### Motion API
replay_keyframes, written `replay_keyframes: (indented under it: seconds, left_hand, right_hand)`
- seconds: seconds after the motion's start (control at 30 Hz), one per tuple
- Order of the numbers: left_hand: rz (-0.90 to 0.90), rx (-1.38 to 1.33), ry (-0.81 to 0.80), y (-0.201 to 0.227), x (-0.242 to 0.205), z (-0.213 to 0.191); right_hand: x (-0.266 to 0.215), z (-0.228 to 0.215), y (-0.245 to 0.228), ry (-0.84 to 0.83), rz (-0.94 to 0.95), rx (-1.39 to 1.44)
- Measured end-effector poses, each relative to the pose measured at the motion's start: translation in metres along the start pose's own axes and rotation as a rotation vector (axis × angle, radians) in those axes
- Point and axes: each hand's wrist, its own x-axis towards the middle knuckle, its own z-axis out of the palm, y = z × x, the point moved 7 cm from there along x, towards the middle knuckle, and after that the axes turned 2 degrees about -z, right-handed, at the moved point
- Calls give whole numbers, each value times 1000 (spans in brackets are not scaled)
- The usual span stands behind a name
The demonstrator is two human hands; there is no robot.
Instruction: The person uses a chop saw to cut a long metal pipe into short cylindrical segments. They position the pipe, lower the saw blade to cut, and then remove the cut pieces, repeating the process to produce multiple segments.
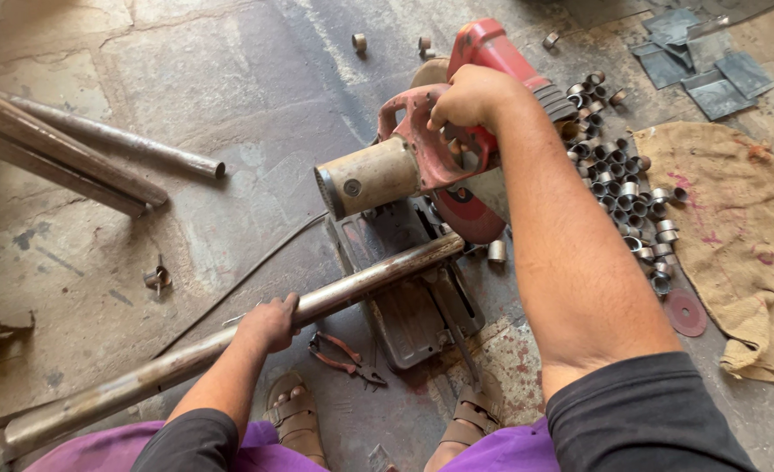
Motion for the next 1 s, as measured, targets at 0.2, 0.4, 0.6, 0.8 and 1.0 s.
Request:
replay_keyframes:
  seconds: [0.2, 0.4, 0.6, 0.8, 1.0]
  left_hand:
    - [-14, 11, 10, 0, 5, 3]
    - [-74, 21, 30, 4, 8, 6]
    - [-97, -31, 25, 11, 1, 1]
    - [-115, -48, 35, 16, -5, -4]
    - [-123, -36, 29, 17, -5, -4]
  right_hand:
    - [4, 0, 2, 7, -5, 15]
    - [4, -1, 3, 12, -27, -14]
    - [1, 0, 7, 23, -29, 39]
    - [0, 2, 6, 11, -52, 72]
    - [3, 2, 10, 19, -24, 14]
